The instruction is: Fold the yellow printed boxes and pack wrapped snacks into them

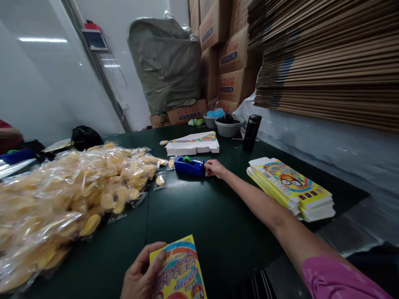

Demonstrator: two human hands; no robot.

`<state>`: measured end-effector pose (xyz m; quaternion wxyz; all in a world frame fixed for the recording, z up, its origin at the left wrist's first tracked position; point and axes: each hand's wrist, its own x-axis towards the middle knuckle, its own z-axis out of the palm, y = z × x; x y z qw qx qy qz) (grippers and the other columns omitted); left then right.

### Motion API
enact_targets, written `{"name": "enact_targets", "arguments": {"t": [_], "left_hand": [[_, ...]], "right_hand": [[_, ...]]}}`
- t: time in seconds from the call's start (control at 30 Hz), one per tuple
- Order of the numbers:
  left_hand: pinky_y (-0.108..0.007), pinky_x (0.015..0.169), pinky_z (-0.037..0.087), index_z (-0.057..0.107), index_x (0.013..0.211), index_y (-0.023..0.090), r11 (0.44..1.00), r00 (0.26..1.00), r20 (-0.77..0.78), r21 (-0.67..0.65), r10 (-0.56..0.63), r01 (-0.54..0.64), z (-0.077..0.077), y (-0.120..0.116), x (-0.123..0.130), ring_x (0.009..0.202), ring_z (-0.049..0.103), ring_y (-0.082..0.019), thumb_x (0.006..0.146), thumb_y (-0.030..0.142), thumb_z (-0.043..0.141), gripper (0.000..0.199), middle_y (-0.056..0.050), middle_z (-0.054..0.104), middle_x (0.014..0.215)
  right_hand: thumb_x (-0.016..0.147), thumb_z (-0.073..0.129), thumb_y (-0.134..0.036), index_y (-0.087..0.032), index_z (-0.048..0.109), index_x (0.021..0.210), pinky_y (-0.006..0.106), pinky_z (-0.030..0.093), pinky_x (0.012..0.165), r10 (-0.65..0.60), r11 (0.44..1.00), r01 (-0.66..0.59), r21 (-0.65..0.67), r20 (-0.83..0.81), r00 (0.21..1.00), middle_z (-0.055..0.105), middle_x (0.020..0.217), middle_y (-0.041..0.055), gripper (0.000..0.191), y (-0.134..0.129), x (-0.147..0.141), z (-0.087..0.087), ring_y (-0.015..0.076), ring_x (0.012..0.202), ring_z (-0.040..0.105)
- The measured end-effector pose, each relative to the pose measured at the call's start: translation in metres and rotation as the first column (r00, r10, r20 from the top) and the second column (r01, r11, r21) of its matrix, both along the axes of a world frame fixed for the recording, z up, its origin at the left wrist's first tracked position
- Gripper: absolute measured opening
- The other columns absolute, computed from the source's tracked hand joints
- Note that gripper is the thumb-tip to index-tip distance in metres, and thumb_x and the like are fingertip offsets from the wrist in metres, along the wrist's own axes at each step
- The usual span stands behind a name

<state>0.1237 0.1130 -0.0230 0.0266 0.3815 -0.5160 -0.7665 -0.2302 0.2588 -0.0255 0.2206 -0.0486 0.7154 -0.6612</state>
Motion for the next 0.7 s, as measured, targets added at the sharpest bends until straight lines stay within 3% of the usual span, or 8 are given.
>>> {"name": "enact_targets", "arguments": {"t": [0.1, 0.23, 0.3, 0.37, 0.43, 0.5, 0.6, 0.7], "left_hand": [[-0.035, 0.05, 0.055, 0.064, 0.088, 0.02, 1.0, 0.998, -0.063, -0.016, 0.011, -0.012, 0.007, 0.0, -0.005, 0.053, 0.066, -0.025, 0.053, 0.047, 0.088, 0.049, -0.001, 0.07, 0.063], [-0.024, 0.05, 0.052, 0.068, 0.083, 0.018, 0.982, 0.943, -0.328, -0.151, 0.055, -0.109, 0.041, 0.004, -0.006, 0.055, 0.064, -0.016, 0.059, 0.04, 0.086, 0.037, -0.001, 0.071, 0.067], [-0.022, 0.057, 0.055, 0.072, 0.081, 0.018, 0.944, 0.86, -0.509, -0.26, 0.046, -0.205, 0.064, 0.006, -0.002, 0.066, 0.068, -0.016, 0.064, 0.035, 0.084, 0.027, -0.002, 0.075, 0.079], [-0.023, 0.068, 0.057, 0.073, 0.08, 0.021, 0.847, 0.749, -0.662, -0.418, -0.036, -0.329, 0.086, 0.012, 0.004, 0.081, 0.071, -0.017, 0.07, 0.028, 0.081, 0.015, -0.002, 0.076, 0.093], [-0.024, 0.078, 0.058, 0.074, 0.087, 0.024, 0.656, 0.664, -0.723, -0.597, -0.191, -0.462, 0.101, 0.02, 0.011, 0.096, 0.069, -0.017, 0.077, 0.018, 0.075, 0.012, -0.001, 0.074, 0.104], [-0.029, 0.088, 0.056, 0.072, 0.098, 0.025, 0.376, 0.625, -0.692, -0.721, -0.361, -0.581, 0.11, 0.027, 0.018, 0.104, 0.067, -0.017, 0.08, 0.008, 0.07, 0.026, -0.001, 0.072, 0.112], [-0.04, 0.099, 0.051, 0.068, 0.108, 0.021, -0.023, 0.614, -0.544, -0.737, -0.572, -0.675, 0.114, 0.031, 0.024, 0.11, 0.064, -0.021, 0.077, -0.003, 0.068, 0.039, -0.006, 0.069, 0.116], [-0.05, 0.098, 0.049, 0.066, 0.107, 0.016, -0.237, 0.643, -0.392, -0.703, -0.658, -0.671, 0.116, 0.028, 0.032, 0.113, 0.062, -0.027, 0.075, -0.007, 0.067, 0.039, -0.012, 0.068, 0.116]], "right_hand": [[0.097, 0.059, -0.029, -0.014, 0.062, 0.107, 0.029, 0.056, 0.066, -0.073, 0.997, 0.073, 0.01, -0.006, 0.997, 0.064, 0.1, 0.0047, 0.018, -0.002, 0.014, 0.009, 0.0146, 0.077, 0.063], [0.097, 0.059, -0.03, -0.013, 0.061, 0.1, 0.023, 0.052, 0.055, -0.118, 0.991, 0.116, -0.059, -0.017, 0.993, 0.062, 0.087, 0.0013, 0.017, 0.007, 0.049, 0.031, 0.0106, 0.064, 0.059], [0.096, 0.06, -0.029, -0.013, 0.059, 0.087, 0.019, 0.044, 0.046, -0.107, 0.983, 0.101, -0.151, -0.029, 0.994, 0.056, 0.072, -0.0033, 0.019, 0.016, 0.071, 0.047, 0.0072, 0.052, 0.05], [0.09, 0.064, -0.028, -0.015, 0.052, 0.07, 0.017, 0.037, 0.042, -0.071, 0.957, 0.054, -0.284, -0.053, 0.996, 0.045, 0.058, -0.0073, 0.027, 0.028, 0.103, 0.068, 0.0055, 0.044, 0.041], [0.082, 0.069, -0.029, -0.018, 0.047, 0.065, 0.018, 0.036, 0.043, -0.02, 0.903, -0.022, -0.428, -0.094, 0.995, 0.041, 0.054, -0.0083, 0.03, 0.041, 0.148, 0.089, 0.0056, 0.045, 0.04], [0.077, 0.071, -0.032, -0.019, 0.049, 0.066, 0.019, 0.037, 0.044, 0.044, 0.826, -0.121, -0.55, -0.151, 0.988, 0.044, 0.054, -0.0079, 0.028, 0.05, 0.202, 0.107, 0.0062, 0.045, 0.041], [0.081, 0.071, -0.031, -0.018, 0.053, 0.068, 0.02, 0.037, 0.043, 0.295, 0.552, -0.345, -0.759, -0.21, 0.932, 0.048, 0.055, -0.0067, 0.025, 0.046, 0.274, 0.119, 0.0056, 0.042, 0.04], [0.081, 0.073, -0.031, -0.017, 0.054, 0.069, 0.018, 0.037, 0.043, 0.465, 0.429, -0.348, -0.834, -0.127, 0.876, 0.048, 0.056, -0.0069, 0.027, 0.03, 0.306, 0.115, 0.0046, 0.043, 0.04]]}}
